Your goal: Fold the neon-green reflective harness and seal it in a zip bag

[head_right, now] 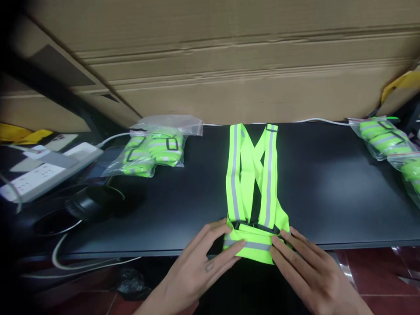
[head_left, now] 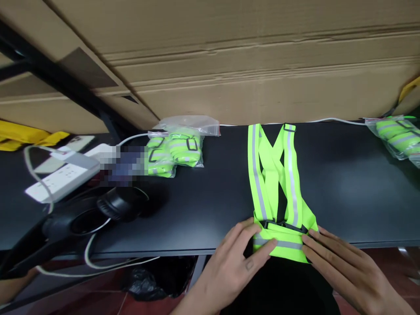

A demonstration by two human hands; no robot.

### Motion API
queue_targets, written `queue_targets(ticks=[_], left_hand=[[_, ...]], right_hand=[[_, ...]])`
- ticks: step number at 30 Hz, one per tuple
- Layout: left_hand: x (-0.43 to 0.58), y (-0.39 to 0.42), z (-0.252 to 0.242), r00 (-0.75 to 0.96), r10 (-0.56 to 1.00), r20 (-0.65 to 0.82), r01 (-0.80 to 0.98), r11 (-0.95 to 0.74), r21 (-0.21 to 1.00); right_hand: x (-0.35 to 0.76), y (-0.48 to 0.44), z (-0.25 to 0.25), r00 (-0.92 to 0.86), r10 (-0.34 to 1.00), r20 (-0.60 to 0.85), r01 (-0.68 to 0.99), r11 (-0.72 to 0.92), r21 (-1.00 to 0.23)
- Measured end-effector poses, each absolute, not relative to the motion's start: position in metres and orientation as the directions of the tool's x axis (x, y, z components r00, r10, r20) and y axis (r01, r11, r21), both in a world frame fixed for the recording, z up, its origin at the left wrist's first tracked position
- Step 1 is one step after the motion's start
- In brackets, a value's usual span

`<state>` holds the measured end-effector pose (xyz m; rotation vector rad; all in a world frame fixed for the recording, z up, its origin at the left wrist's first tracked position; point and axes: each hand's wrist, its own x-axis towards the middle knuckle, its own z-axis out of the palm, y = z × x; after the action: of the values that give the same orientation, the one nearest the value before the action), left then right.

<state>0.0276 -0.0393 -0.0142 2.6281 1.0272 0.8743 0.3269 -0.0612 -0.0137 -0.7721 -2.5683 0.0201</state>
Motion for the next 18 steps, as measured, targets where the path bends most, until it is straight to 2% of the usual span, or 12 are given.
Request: queue_targets(ticks=[3,5,7,10,12,14,16,18], left_hand=[[0.024,-0.027,-0.009,0.619,0.587,0.522,0.509,-0.806,0.302],[0.022,-0.018,-0.007,0.640,0.539,0.547,0.480,-0.837,0.264],[0.023,-0.008,-0.007,0.632,0.542,0.554,0.475,-0.836,0.275],[0.028,0.009,-0.005,0.601,0.654,0.458,0.491,-0.755,0.434],[0.033,0.020,-0.003,0.579,0.742,0.338,0.505,-0.651,0.567],[0.037,0.028,-0.001,0.549,0.802,0.237,0.546,-0.558,0.624],[0.040,0.032,-0.002,0.520,0.831,0.195,0.626,-0.526,0.576],[0.042,0.034,-0.005,0.490,0.848,0.201,0.709,-0.522,0.474]], right_hand=[[0.326,-0.053,-0.007,-0.724,0.514,0.460,0.502,0.850,-0.159],[0.324,-0.044,-0.002,-0.689,0.544,0.479,0.514,0.832,-0.207],[0.322,-0.031,0.005,-0.654,0.599,0.462,0.539,0.797,-0.271],[0.318,-0.004,0.015,-0.608,0.703,0.369,0.589,0.711,-0.384],[0.315,0.017,0.019,-0.593,0.767,0.245,0.623,0.630,-0.464],[0.311,0.034,0.018,-0.594,0.796,0.121,0.644,0.560,-0.521],[0.308,0.047,0.013,-0.604,0.794,0.067,0.651,0.540,-0.533],[0.306,0.054,0.004,-0.602,0.796,0.063,0.674,0.549,-0.495]])
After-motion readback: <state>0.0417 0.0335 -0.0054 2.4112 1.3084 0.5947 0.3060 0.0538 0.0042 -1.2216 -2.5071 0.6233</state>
